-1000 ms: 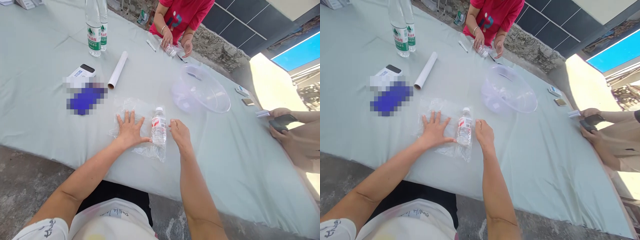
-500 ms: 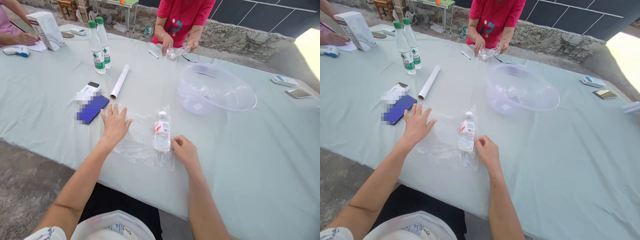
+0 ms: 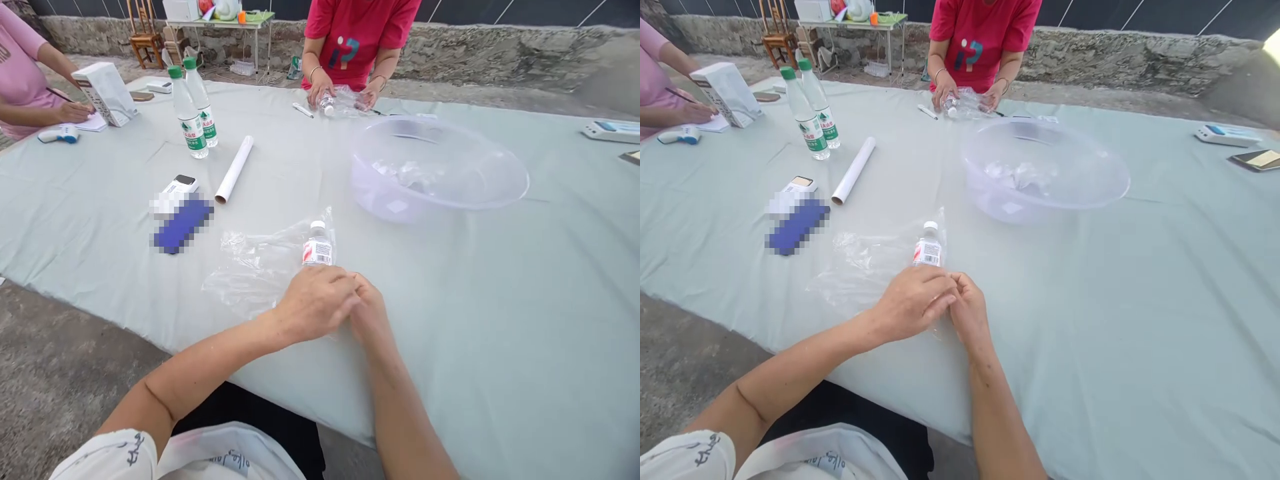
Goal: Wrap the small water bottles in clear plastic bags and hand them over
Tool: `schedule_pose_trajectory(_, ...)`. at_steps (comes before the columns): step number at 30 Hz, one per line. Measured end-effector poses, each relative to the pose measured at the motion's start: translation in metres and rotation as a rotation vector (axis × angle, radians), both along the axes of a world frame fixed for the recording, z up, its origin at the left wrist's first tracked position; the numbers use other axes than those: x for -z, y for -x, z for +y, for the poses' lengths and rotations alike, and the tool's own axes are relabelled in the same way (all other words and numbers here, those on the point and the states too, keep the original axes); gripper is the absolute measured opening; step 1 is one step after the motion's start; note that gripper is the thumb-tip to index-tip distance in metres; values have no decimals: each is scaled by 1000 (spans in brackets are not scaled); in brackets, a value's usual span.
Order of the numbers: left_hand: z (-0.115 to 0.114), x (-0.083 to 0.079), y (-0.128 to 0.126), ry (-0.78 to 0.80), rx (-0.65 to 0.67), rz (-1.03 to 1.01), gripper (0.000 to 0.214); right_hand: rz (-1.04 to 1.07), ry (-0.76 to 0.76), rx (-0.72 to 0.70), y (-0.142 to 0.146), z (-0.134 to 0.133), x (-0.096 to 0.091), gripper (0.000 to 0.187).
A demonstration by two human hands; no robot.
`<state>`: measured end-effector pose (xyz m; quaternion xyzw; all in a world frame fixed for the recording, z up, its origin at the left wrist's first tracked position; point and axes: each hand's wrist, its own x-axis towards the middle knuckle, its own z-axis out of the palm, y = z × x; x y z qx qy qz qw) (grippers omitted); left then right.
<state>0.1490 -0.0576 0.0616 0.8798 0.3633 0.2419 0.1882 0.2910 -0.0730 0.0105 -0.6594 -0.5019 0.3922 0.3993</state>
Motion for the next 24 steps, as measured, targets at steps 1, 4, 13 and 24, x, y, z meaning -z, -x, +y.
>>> schedule_pose_trajectory(1,1,4,6,-14,-65,-26,19,84,20,0,1,0,-2,30)
schedule_pose_trajectory(4,2,14,23,-23,-212,-59,22,366,82,25,4,0,-7,34)
schedule_pose_trajectory(13,-23,29,10,-154,-363,252,62,522,80,-13,12,-1,-3,44)
schedule_pose_trajectory(24,-25,37,-13,-256,-507,375,30,214,21,-49,9,-3,-8,51)
